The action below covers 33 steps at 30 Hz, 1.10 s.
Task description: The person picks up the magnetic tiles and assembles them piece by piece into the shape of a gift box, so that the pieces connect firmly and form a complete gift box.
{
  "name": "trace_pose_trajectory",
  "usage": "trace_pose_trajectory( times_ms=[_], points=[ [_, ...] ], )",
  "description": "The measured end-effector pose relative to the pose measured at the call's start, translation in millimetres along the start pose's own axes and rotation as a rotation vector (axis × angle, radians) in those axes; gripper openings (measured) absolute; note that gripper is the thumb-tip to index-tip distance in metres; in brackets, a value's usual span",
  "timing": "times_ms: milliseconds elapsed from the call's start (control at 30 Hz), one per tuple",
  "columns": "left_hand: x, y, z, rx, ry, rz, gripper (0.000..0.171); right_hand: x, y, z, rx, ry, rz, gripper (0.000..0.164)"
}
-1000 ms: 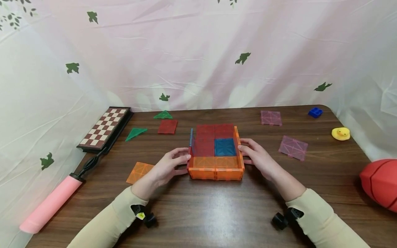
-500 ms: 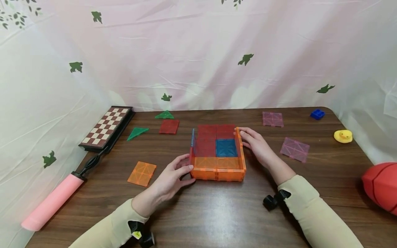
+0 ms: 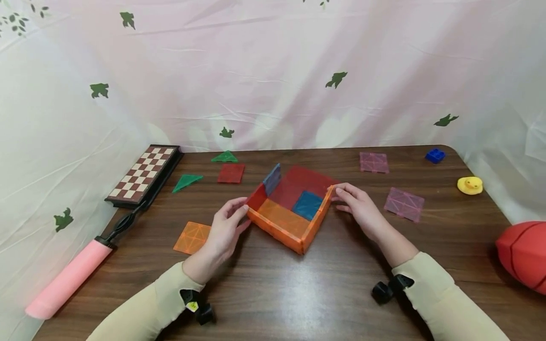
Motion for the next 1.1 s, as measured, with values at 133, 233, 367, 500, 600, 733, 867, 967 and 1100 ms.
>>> trace_pose_trajectory(
  times_ms=[133,233,367,500,600,733,867,967,1100],
  points=[
    [4.2,6.9,-15.6,0.049,-0.042,-0.011,0.026,-0.2,-8.3,12.9,-0.011,-0.020,-0.011,0.045],
    [7.6,10.1,-29.1,0.063,-0.059,-0.011,0.026,-1.8,-15.5,23.4,-0.034,-0.031,-0.013,0.041],
    [11.0,12.3,-46.8,0.048,-0.059,-0.024,0.026,-5.0,-25.5,35.5,-0.081,-0.056,-0.001,0.043],
    [11.1,10.3,-60.4,-0.028,-0.016,-0.020,0.028,-8.9,-33.6,42.9,-0.140,-0.057,0.063,0.041],
    [11.2,7.5,-61.3,-0.090,0.041,-0.010,0.034,-12.2,-35.0,45.2,-0.173,-0.044,0.126,0.038],
    [8.2,8.0,-46.9,-0.135,0.120,0.005,0.044,-16.1,-22.0,42.2,-0.129,-0.042,0.212,0.038],
    [1.3,7.6,-23.9,-0.166,0.156,0.023,0.053,-11.9,3.5,33.9,-0.023,-0.072,0.201,0.048],
    [-2.8,3.9,-7.0,-0.196,0.151,0.031,0.058,-2.4,17.2,25.5,0.012,-0.108,0.117,0.057],
    [-6.8,-4.3,6.8,-0.253,0.145,0.036,0.061,4.9,22.1,17.9,0.013,-0.147,0.079,0.061]
  ],
)
Point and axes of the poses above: each hand's wrist, its own z-axis away from the middle knuckle, its own y-axis out of the back of the hand, x = y × z, the point moved 7 cm from there along -z, towards the middle knuckle, and after that the axes turned 13 degrees about -x, right-handed, at the moved point
